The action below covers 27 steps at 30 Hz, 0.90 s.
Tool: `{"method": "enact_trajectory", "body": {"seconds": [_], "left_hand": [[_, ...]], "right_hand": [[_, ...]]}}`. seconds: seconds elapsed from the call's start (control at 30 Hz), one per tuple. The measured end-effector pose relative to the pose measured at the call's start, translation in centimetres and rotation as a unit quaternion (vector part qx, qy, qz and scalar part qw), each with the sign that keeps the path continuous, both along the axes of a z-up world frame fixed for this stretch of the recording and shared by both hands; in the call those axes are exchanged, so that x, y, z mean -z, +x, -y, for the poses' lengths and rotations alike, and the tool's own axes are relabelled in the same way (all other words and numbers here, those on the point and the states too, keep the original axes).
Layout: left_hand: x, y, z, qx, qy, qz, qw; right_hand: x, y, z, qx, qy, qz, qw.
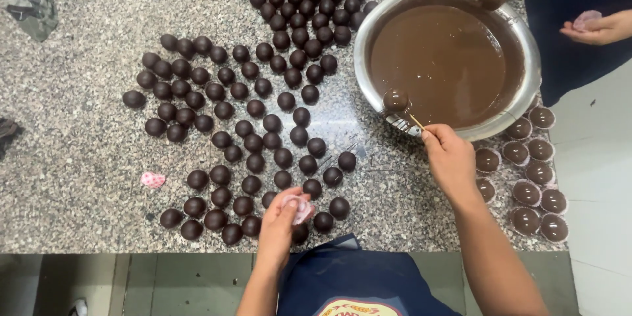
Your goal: Dip round chocolate truffles into a bowl of liquid chocolate using a skewer and place them into paper cups.
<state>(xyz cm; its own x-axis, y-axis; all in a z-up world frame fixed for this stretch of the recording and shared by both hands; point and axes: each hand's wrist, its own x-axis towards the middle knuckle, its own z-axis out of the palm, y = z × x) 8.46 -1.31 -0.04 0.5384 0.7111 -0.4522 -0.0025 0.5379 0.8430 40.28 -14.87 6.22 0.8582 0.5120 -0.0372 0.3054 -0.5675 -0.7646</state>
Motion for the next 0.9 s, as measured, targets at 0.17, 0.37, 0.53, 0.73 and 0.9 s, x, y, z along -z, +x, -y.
{"method": "enact_trajectory", "body": {"seconds": [0.17,0.37,0.53,0.73,0.9], "left_hand": [[0.3,3.1,-0.9,0.012,-0.029,0.031,0.999],[0.2,7.3,-2.8,0.012,-0.093,0.086,0.992],[0.7,9.4,-3.6,0.015,-0.125,0.129,0.984],[0.3,11.0,-3.7,0.005,-0.154,0.131,0.979],[2.6,12.6,-3.9,0.008,-0.168,0.134,0.977]], "right_hand": [[-0.1,-0.3,0.3,-0.001,0.015,-0.017,1.0],[0.2,-0.5,0.6,0.0,0.035,-0.034,0.999],[1.1,-0.2,1.0,0.003,0.043,-0.028,0.999],[1.3,-0.2,1.2,0.013,0.043,-0.038,0.998],[1.3,0.0,1.5,0.017,0.039,-0.049,0.998]]}}
